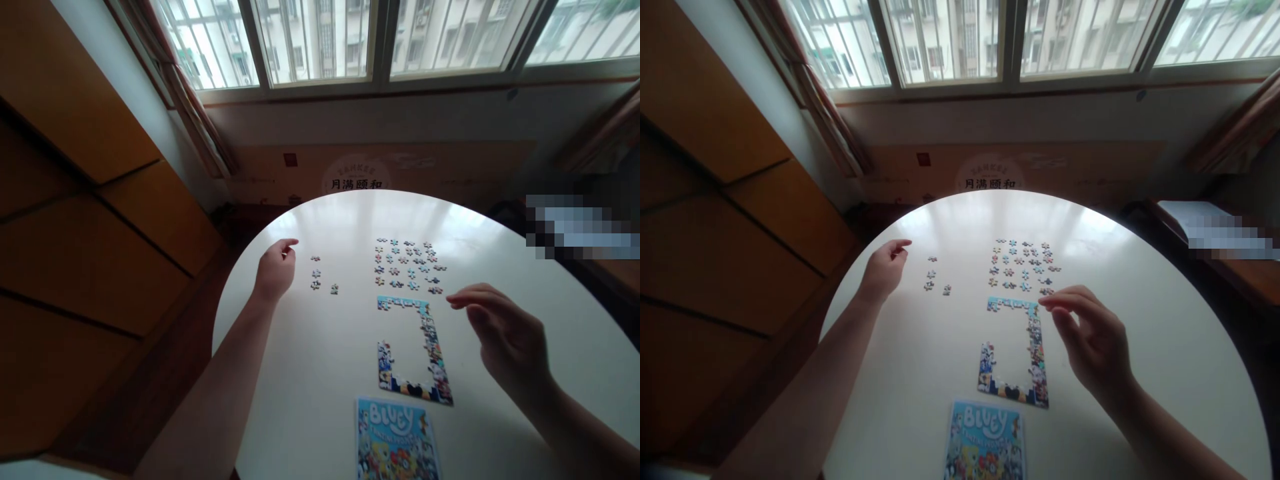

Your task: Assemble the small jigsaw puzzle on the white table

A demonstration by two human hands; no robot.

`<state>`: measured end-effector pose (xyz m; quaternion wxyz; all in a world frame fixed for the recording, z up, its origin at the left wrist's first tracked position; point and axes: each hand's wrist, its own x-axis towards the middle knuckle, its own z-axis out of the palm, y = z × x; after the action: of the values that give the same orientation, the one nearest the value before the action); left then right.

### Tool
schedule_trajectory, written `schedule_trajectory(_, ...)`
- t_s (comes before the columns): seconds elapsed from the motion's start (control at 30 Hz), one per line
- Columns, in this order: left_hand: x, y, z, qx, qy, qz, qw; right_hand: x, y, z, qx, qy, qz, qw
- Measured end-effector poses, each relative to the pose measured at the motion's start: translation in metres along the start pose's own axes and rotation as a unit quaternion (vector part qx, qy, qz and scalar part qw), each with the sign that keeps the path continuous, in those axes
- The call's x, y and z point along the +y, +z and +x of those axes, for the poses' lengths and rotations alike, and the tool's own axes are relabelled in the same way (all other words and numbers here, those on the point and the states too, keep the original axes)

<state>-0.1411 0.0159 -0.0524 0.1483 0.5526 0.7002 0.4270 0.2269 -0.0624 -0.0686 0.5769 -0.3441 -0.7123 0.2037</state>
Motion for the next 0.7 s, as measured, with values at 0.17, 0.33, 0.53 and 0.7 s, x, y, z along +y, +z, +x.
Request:
schedule_trajectory(0.17,-0.002,0.003,-0.006,-0.12,-0.021,0.146,0.982,0.008,-0.004,-0.001,0.056,0.028,0.035,0.997)
schedule_trajectory(0.33,0.004,0.003,-0.01,-0.174,-0.002,0.189,0.966,0.014,-0.008,-0.002,0.037,0.052,0.049,0.997)
schedule_trajectory(0.53,0.005,0.009,-0.012,-0.172,0.052,0.214,0.96,0.01,-0.005,0.001,0.03,0.066,0.07,0.995)
schedule_trajectory(0.7,0.001,0.02,-0.008,-0.149,0.051,0.212,0.965,0.011,-0.002,0.003,0.045,0.078,0.058,0.994)
